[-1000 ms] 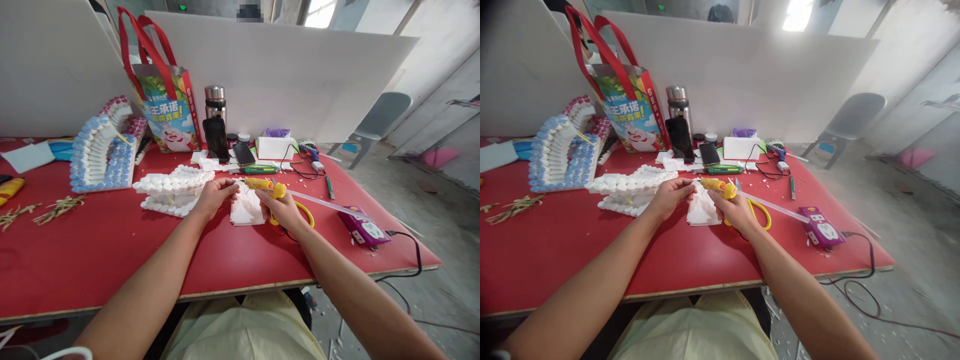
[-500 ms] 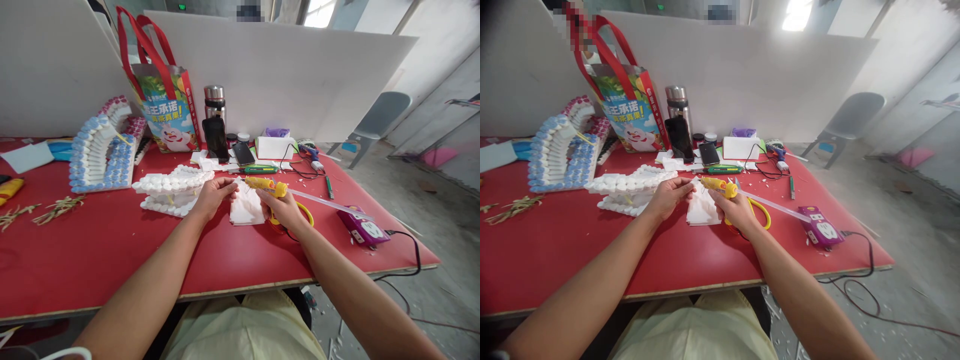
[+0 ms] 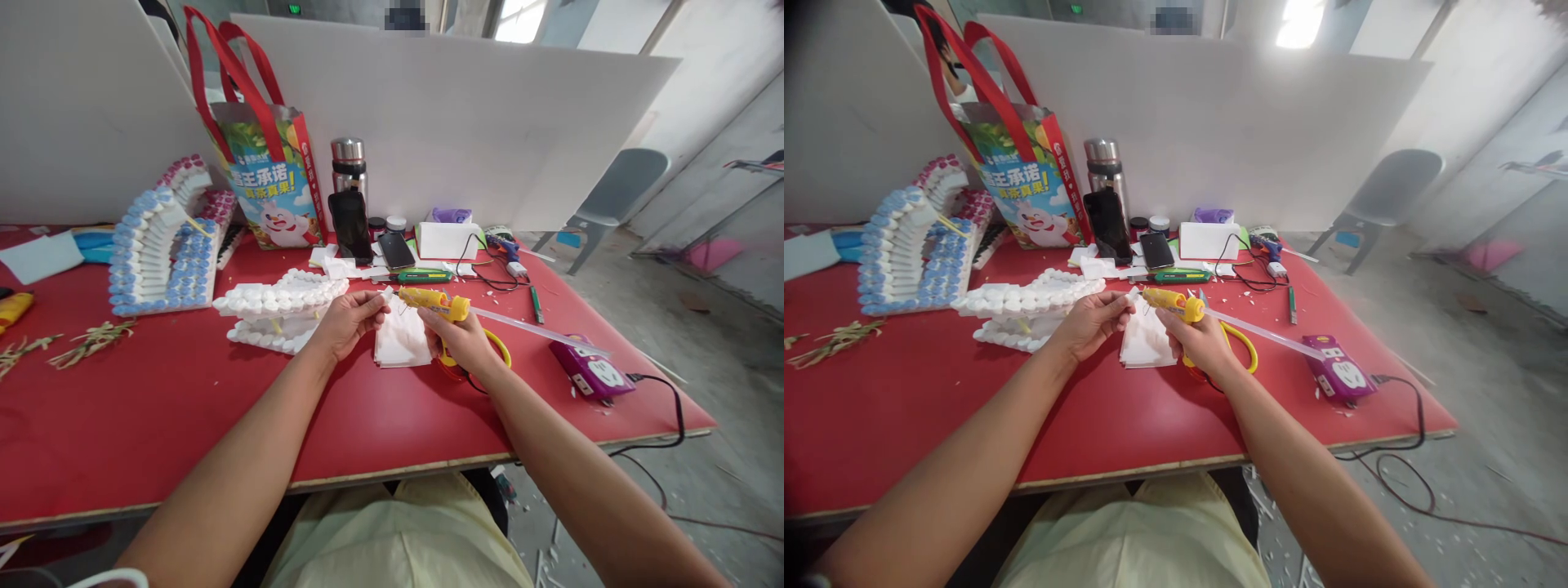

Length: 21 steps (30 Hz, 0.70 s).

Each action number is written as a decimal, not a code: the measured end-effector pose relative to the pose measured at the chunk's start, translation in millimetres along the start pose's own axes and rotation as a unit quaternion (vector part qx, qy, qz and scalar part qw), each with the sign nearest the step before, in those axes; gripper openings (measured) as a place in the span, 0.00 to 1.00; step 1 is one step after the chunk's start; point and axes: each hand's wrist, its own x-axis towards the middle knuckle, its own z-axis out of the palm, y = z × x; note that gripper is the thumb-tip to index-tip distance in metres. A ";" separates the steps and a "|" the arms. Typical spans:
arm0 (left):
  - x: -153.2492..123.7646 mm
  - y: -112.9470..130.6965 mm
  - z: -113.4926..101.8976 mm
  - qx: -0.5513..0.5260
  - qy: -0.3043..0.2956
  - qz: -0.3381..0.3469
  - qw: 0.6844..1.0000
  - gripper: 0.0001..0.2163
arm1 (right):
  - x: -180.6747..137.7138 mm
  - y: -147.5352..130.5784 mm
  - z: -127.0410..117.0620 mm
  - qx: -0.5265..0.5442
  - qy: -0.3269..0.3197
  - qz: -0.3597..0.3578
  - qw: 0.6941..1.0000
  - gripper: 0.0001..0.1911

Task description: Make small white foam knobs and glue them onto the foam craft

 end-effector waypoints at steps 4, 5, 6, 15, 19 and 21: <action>-2.1 1.9 2.8 0.006 -0.007 -0.007 1.000 0.18 | -1.7 -1.8 -0.7 -0.013 -0.005 0.004 1.000 0.29; -2.4 2.1 3.3 0.009 -0.010 -0.010 1.000 0.18 | -1.9 -1.6 -0.9 -0.012 -0.005 0.005 1.000 0.29; -2.5 2.1 3.4 0.011 -0.012 -0.011 1.000 0.18 | -2.0 -1.1 -1.1 -0.009 -0.005 0.007 1.000 0.29; 1.5 2.0 -0.4 -0.029 0.031 0.028 0.999 0.18 | -1.6 -3.6 0.3 0.019 -0.007 -0.002 1.000 0.28; 0.7 3.5 0.6 -0.027 0.043 0.027 0.998 0.17 | -6.2 -13.5 -19.1 0.004 0.050 -0.001 0.999 0.27; -0.5 3.7 2.5 -0.026 0.037 0.025 0.999 0.17 | -7.1 -11.9 -39.4 -0.041 0.106 0.021 0.993 0.26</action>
